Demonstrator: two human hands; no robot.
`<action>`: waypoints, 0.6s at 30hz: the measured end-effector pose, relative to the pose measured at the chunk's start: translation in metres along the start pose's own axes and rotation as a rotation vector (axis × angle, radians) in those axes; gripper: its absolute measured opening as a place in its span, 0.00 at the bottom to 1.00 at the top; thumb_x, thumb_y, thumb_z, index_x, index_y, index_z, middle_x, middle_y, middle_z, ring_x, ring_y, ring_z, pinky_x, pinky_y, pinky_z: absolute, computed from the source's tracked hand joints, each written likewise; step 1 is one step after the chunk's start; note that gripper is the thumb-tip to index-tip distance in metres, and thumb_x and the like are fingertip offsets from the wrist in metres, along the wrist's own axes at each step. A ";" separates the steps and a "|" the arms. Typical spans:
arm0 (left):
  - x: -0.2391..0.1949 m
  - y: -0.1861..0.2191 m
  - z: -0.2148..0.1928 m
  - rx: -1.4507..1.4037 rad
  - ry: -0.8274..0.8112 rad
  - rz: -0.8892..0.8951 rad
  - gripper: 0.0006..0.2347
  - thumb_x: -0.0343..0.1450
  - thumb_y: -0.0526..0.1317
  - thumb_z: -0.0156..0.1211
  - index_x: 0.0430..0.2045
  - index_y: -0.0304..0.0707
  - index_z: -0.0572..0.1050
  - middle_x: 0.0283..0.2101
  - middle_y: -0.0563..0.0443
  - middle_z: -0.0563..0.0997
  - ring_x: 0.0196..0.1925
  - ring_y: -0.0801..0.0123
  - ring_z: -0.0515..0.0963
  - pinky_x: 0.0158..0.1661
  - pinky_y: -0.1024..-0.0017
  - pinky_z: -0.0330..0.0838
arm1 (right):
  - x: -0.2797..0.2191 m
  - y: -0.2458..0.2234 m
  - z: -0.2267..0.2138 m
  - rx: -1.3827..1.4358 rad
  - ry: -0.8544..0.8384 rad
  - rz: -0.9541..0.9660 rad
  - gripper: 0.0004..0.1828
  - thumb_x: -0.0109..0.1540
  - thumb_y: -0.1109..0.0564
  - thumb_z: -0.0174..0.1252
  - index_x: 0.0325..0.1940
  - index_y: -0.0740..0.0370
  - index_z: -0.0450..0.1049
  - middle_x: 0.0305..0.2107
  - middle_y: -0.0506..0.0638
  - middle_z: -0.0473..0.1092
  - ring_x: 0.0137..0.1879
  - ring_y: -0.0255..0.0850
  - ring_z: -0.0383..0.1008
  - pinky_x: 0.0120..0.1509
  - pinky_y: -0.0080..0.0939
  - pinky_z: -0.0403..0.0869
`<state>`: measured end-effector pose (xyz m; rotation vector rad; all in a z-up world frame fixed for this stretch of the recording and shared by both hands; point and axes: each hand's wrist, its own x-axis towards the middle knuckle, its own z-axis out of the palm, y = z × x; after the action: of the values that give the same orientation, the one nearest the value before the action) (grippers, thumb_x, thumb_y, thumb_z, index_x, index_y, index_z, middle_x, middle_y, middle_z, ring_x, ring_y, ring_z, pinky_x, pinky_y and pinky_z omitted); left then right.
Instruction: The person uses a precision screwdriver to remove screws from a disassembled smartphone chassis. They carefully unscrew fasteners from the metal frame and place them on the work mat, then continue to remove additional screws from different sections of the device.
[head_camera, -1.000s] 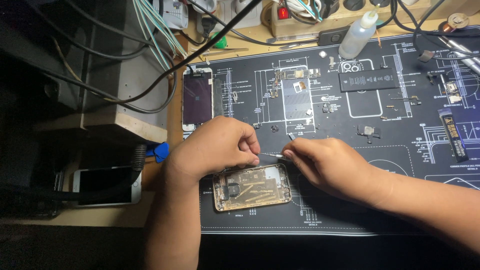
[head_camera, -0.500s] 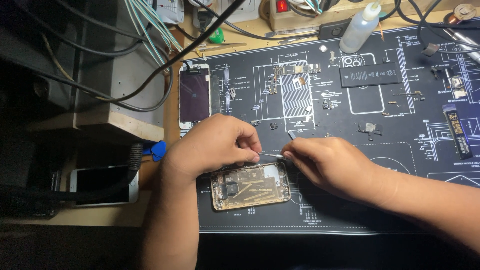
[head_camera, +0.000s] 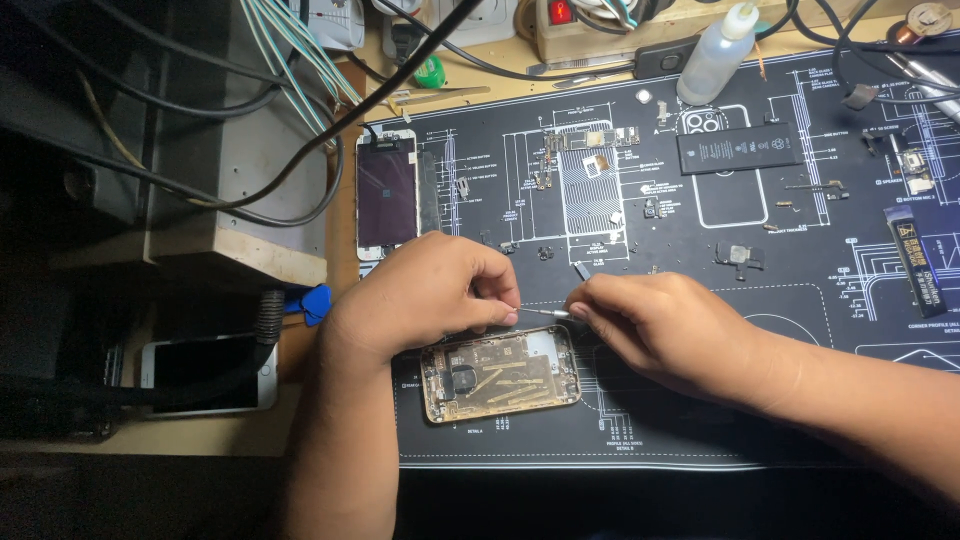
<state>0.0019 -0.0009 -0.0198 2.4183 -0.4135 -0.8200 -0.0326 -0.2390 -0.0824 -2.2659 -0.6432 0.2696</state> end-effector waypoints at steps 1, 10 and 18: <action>0.000 0.000 0.000 0.000 0.000 0.000 0.04 0.65 0.41 0.70 0.25 0.44 0.85 0.21 0.54 0.84 0.25 0.69 0.85 0.34 0.72 0.75 | 0.000 0.000 0.001 0.000 0.000 0.001 0.08 0.65 0.57 0.55 0.31 0.55 0.75 0.13 0.54 0.72 0.22 0.53 0.77 0.24 0.43 0.74; -0.002 0.003 -0.001 0.028 -0.008 -0.021 0.03 0.64 0.41 0.70 0.25 0.45 0.85 0.21 0.54 0.84 0.25 0.68 0.85 0.35 0.71 0.76 | 0.001 -0.003 0.000 -0.025 -0.031 -0.012 0.05 0.64 0.59 0.56 0.34 0.55 0.75 0.14 0.53 0.74 0.23 0.53 0.78 0.25 0.43 0.74; -0.001 0.001 0.001 0.020 -0.004 -0.007 0.03 0.64 0.40 0.70 0.24 0.45 0.84 0.21 0.54 0.84 0.25 0.68 0.85 0.35 0.70 0.76 | 0.001 -0.004 0.000 -0.051 -0.044 -0.004 0.05 0.63 0.60 0.56 0.34 0.54 0.76 0.14 0.52 0.74 0.23 0.50 0.78 0.25 0.41 0.74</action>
<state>0.0006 -0.0019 -0.0193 2.4386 -0.4167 -0.8271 -0.0330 -0.2364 -0.0796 -2.3127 -0.6846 0.3047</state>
